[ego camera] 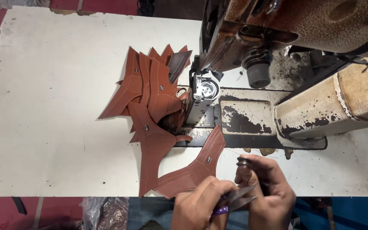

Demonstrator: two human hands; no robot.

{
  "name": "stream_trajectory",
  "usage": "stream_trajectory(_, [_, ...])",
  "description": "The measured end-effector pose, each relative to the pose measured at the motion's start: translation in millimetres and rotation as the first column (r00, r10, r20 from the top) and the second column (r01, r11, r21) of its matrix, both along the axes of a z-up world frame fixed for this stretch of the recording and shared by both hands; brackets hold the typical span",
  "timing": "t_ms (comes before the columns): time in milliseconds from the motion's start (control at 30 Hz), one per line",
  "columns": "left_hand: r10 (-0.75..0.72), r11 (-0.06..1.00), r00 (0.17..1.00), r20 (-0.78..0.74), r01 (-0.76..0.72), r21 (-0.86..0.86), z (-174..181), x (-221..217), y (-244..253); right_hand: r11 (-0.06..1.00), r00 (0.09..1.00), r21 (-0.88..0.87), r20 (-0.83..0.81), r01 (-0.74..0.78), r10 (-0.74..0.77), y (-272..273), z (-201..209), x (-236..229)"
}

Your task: Stitching together leather components for shoe manufacturing using an industrial sewing machine.

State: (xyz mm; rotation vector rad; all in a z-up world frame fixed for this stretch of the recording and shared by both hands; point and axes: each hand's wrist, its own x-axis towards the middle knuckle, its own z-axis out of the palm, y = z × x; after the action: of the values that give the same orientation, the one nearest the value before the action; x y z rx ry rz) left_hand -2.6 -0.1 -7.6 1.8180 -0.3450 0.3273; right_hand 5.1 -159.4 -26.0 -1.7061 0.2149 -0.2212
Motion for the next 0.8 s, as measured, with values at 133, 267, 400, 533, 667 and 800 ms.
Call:
stream_trajectory(133, [-0.08,0.991,0.99,-0.116,0.066,-0.114,5.6,3.3,8.4,0.877,0.983,0.48,-0.149,-0.025,0.11,-4.4,4.5,11.5])
stream_trajectory(267, [-0.118,0.967,0.809,-0.575,-0.038,-0.251,26.9,16.8,19.9,0.606,0.87,0.778,-0.175,-0.165,0.461,-22.3,1.4,8.8])
stream_trajectory(400, [-0.486,0.762,0.696,-0.528,0.042,-0.647,31.1,27.2,26.5,0.605,0.815,0.775,-0.224,-0.184,0.535,-26.1,-5.9,4.9])
stream_trajectory(533, [-0.412,0.861,0.764,-0.497,0.147,-0.487,33.9,30.7,29.3,0.921,0.928,0.14,-0.028,-0.364,0.371,-3.6,30.4,17.1])
stream_trajectory(667, [-0.097,0.99,0.848,-0.522,0.028,-0.138,34.2,34.5,32.9,0.931,0.938,0.124,0.0,-0.343,0.346,-11.3,27.1,12.0])
stream_trajectory(800, [-0.064,0.984,0.83,-0.554,-0.041,-0.176,20.6,30.2,38.0,0.602,0.941,0.778,-0.042,-0.179,0.335,-22.2,24.8,27.0])
